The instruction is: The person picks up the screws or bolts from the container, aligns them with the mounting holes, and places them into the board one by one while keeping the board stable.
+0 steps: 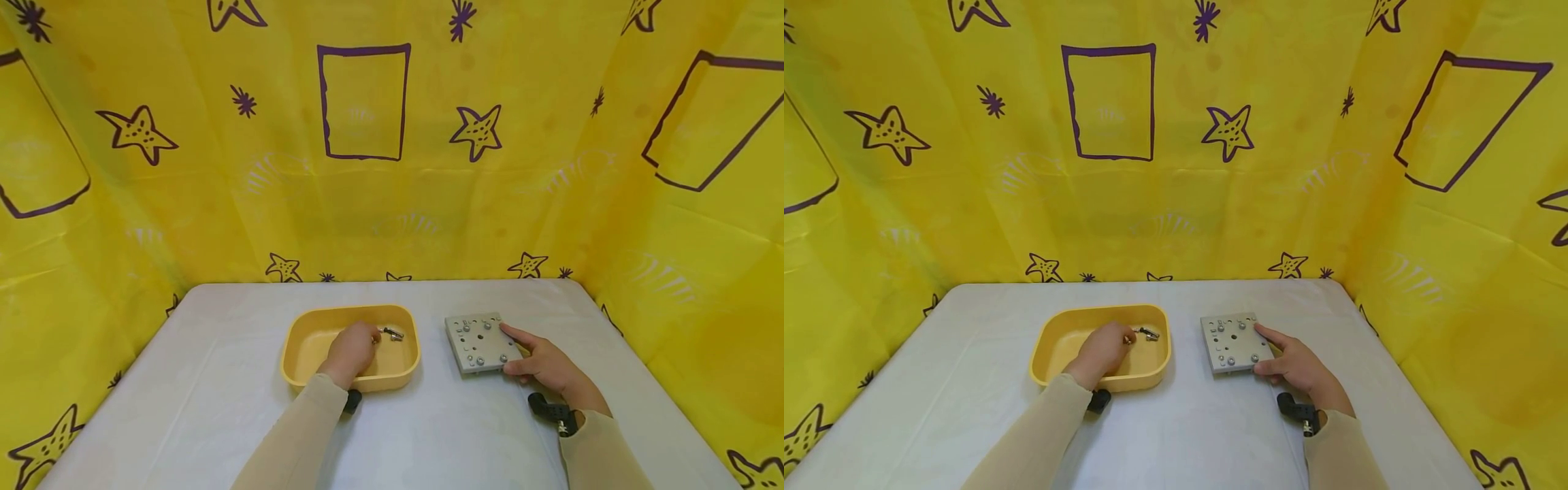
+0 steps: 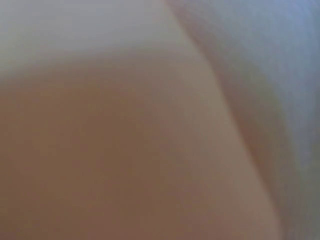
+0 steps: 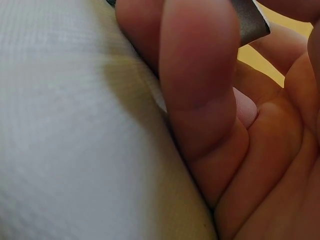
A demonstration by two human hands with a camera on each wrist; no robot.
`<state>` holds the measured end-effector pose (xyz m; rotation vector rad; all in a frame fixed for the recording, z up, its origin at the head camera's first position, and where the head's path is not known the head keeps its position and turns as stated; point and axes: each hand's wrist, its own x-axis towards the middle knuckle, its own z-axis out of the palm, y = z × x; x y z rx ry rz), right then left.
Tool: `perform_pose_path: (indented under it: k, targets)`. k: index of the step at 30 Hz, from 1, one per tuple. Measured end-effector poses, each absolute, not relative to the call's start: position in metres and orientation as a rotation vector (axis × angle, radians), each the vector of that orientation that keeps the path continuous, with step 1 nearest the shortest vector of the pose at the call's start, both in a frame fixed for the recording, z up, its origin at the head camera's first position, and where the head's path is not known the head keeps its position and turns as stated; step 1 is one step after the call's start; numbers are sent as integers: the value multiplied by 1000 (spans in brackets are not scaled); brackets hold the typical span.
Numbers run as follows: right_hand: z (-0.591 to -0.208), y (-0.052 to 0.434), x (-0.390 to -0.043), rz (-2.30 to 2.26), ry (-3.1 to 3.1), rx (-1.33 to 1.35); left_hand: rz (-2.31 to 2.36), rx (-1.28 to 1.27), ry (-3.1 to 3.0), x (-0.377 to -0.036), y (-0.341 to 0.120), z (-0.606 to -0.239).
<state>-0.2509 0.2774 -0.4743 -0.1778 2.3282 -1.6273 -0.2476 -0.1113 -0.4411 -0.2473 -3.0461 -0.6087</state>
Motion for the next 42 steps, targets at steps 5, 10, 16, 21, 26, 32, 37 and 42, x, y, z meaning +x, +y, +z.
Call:
perform_pose_path:
  k: [5,10,16,21,26,32,37,42]
  targets:
    - [-473,278,-251,-1613,2350,-221,-604,-242,-3050,-248,-111,-440]
    - [-472,278,-250,-1609,2346,-227,-782,-186,-2990,-248,-113,-440]
    - [-474,279,-250,-1606,2347,-227,-1463,-44,-2825,-243,-115,-427]
    - [-476,279,-251,-1601,2356,-217,-1931,-30,-2638,-236,-109,-412]
    - [-476,279,-253,-1596,2368,-226,-2216,-68,-2475,-236,-99,-402]
    - [-476,279,-251,-1588,2373,-217,-2344,-123,-2368,-239,-80,-402]
    - [-474,279,-251,-1597,2360,-241,-2240,-205,-2451,-239,-54,-402]
    - [-471,278,-250,-1602,2355,-233,-2169,-254,-2523,-237,-24,-403]
